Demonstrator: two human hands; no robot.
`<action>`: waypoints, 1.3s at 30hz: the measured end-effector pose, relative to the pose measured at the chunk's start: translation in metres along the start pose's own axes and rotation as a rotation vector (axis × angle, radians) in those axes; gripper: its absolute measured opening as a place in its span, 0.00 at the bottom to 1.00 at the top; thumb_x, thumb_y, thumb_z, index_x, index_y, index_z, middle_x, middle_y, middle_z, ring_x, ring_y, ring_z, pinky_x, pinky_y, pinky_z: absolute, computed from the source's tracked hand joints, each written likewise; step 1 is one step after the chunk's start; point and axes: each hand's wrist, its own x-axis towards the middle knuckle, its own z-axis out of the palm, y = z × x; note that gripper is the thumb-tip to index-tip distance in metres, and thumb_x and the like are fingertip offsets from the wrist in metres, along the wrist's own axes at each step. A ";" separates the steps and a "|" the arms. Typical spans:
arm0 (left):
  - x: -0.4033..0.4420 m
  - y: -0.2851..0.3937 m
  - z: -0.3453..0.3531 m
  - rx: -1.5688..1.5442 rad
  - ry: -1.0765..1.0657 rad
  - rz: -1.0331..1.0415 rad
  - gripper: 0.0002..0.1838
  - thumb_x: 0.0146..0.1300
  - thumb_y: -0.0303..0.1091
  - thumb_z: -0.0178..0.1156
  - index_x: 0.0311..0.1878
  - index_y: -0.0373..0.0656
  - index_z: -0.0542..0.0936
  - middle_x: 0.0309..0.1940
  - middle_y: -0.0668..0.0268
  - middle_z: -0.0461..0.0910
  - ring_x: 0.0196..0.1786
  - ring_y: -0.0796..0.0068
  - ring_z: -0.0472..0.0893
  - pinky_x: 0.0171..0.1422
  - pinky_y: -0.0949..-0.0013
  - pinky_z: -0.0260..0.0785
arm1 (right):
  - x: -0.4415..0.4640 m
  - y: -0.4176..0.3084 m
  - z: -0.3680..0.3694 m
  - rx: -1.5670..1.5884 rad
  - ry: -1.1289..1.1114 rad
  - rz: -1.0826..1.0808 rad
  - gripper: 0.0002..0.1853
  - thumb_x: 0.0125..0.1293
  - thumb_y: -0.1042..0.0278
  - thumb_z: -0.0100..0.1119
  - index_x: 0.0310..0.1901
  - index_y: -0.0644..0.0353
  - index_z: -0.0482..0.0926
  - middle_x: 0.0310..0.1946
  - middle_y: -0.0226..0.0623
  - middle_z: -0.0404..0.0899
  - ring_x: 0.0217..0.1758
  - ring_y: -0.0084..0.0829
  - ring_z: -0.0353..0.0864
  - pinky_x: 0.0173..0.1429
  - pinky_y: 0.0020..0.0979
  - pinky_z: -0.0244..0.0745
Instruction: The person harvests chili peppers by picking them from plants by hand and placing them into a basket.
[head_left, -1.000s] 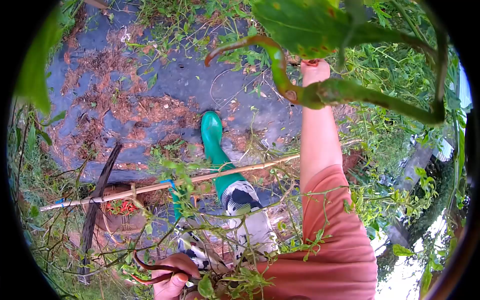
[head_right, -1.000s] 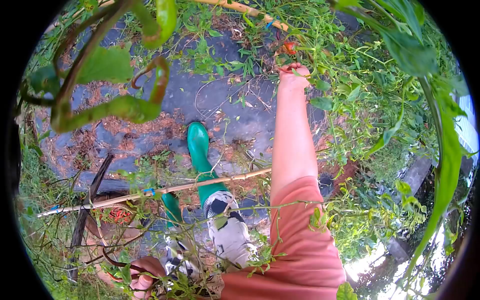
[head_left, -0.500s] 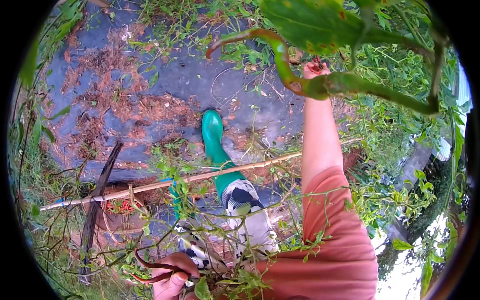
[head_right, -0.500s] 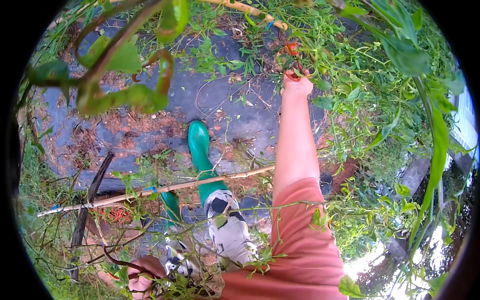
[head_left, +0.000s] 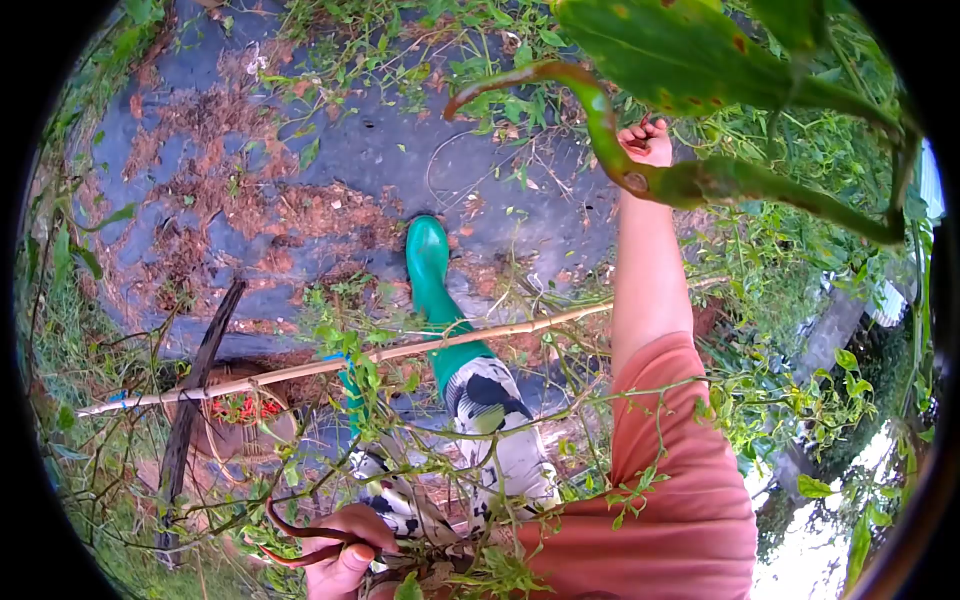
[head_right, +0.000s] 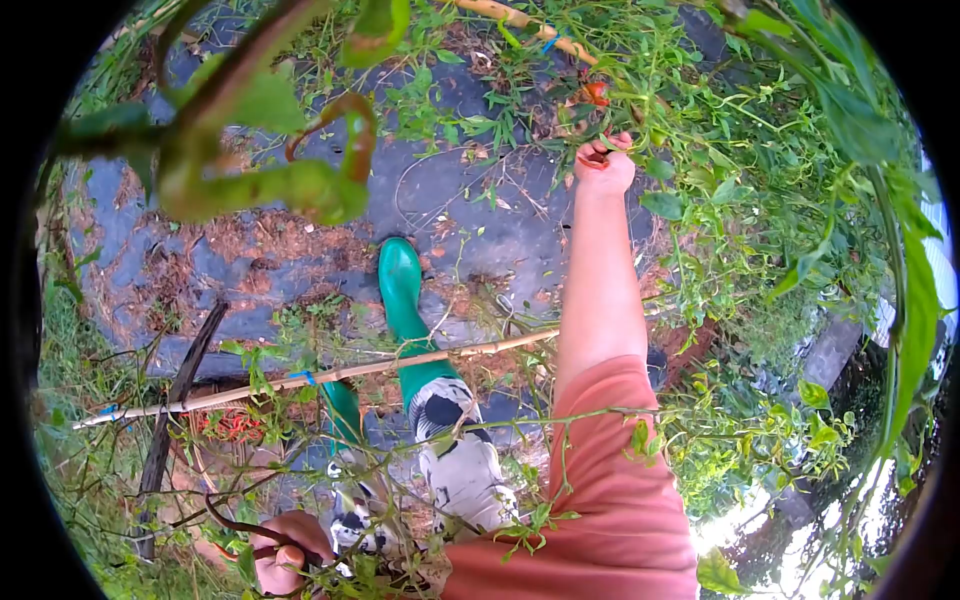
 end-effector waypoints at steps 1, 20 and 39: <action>0.000 0.000 0.000 -0.001 0.002 -0.002 0.20 0.60 0.47 0.54 0.27 0.36 0.76 0.22 0.62 0.72 0.24 0.72 0.68 0.26 0.71 0.58 | -0.002 0.000 0.001 0.009 0.047 0.016 0.09 0.59 0.75 0.40 0.34 0.48 0.69 0.25 0.22 0.63 0.19 0.20 0.58 0.21 0.22 0.53; -0.038 -0.003 0.023 -0.160 -0.083 0.000 0.20 0.59 0.47 0.56 0.28 0.35 0.77 0.25 0.61 0.77 0.31 0.66 0.75 0.38 0.65 0.66 | -0.116 0.046 -0.024 0.088 -0.364 0.538 0.05 0.62 0.71 0.48 0.37 0.61 0.72 0.20 0.28 0.65 0.20 0.20 0.61 0.22 0.22 0.55; -0.383 0.005 -0.067 -0.078 1.015 0.882 0.16 0.66 0.44 0.45 0.32 0.39 0.70 0.25 0.60 0.74 0.21 0.80 0.70 0.25 0.79 0.61 | -0.366 -0.079 -0.080 -1.374 -0.472 -0.315 0.10 0.65 0.67 0.45 0.45 0.55 0.74 0.18 0.23 0.68 0.13 0.13 0.57 0.14 0.15 0.50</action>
